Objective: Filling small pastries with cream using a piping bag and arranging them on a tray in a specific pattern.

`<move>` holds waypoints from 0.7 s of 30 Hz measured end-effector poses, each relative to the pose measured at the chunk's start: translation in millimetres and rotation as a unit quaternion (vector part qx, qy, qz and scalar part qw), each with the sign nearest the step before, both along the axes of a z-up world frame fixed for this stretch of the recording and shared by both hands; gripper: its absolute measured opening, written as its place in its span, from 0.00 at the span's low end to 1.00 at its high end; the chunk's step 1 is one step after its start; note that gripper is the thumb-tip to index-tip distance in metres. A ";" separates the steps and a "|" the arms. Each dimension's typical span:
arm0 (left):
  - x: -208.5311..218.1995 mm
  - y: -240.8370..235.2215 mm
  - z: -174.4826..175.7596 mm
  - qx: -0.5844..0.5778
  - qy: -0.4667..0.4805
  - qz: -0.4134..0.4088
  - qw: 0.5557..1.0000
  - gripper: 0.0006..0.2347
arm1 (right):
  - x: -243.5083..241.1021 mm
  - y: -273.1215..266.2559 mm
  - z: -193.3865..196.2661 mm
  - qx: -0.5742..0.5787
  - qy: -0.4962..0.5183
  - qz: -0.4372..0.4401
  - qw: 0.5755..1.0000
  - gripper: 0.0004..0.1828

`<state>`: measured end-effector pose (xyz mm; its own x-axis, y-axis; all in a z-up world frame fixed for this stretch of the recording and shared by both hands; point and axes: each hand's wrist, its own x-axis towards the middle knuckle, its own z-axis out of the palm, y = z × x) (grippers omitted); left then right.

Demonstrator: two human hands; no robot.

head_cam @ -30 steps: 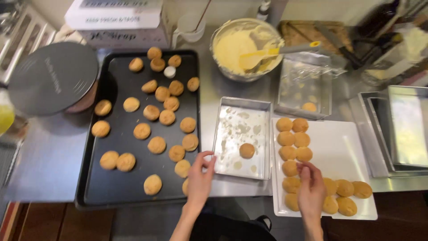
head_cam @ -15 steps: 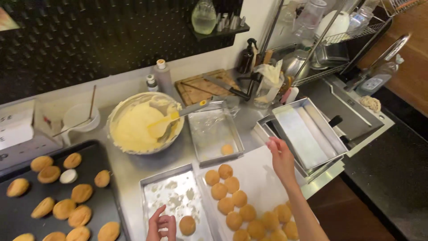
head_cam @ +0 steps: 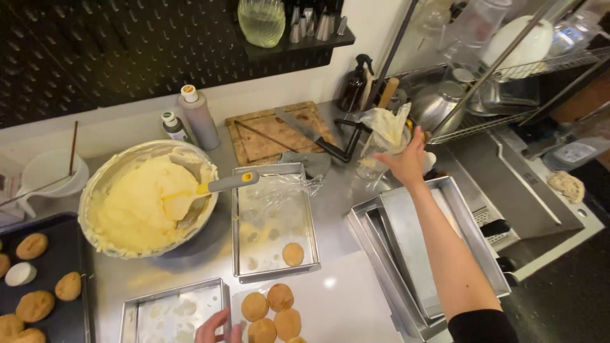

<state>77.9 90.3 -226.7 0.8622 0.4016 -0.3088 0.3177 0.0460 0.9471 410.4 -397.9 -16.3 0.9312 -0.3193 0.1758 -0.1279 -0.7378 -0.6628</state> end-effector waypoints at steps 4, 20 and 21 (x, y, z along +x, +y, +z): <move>-1.1 -43.4 181.1 0.237 -0.106 0.061 0.964 0.10 | -39.3 43.9 27.3 -0.023 -0.198 -0.039 0.979 0.40; 50.0 -54.2 224.3 0.275 -0.141 -0.106 0.945 0.12 | -133.6 270.1 -188.4 -0.287 0.261 0.217 0.896 0.39; 41.1 -48.4 219.4 0.248 -0.119 -0.067 0.959 0.11 | -135.5 274.1 -181.8 -0.256 0.249 0.209 0.910 0.32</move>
